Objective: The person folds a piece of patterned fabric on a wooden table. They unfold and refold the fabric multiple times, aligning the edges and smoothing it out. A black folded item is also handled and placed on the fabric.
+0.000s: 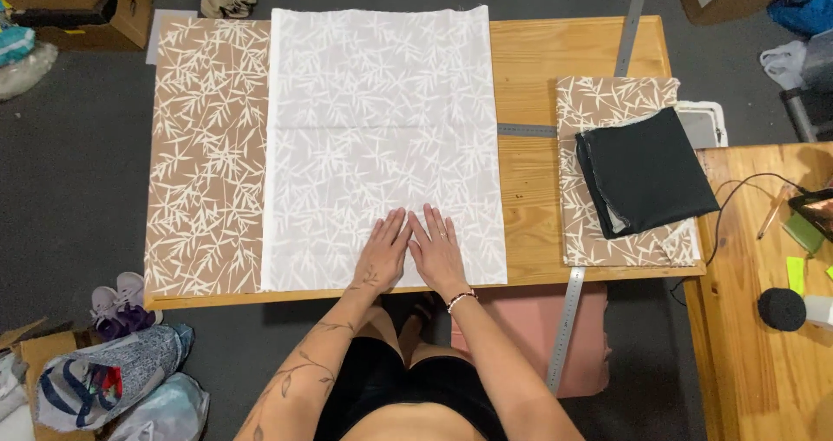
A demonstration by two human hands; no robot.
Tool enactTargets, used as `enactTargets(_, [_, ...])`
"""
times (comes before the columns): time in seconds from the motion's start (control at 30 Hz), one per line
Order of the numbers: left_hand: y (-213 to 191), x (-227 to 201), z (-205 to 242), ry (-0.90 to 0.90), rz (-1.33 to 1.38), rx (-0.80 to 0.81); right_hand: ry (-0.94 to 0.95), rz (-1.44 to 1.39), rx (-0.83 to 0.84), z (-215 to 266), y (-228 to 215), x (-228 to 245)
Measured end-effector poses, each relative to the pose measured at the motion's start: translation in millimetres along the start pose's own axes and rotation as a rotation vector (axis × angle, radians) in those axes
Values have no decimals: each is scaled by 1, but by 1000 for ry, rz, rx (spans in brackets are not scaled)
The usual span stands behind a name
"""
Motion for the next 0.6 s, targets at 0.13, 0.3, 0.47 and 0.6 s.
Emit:
enactTargets(0.13, [-35,34,8,-181,-197,41,141,255,24,8,-13,-44])
enactTargets(0.3, [-62,99,22,-528,-319,11,378,526,-29,18,-35,-102])
enactTargets(0.47, [-56,60,-32,-367,-199,-149,260,495,-278,-28,-42,-60])
enactTargets(0.6, [13,30,-97,8,44,27,169,300,-312,-67,-14,-28])
Point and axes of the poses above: each hand's wrist, its own z-axis away from the middle knuckle, its own y-axis out of the palm, x = y × z, the point moved 7 cm from there along -z, towards the middle knuckle, and after that the axes turned 14 degrees about -x, right-handed, at the moved point
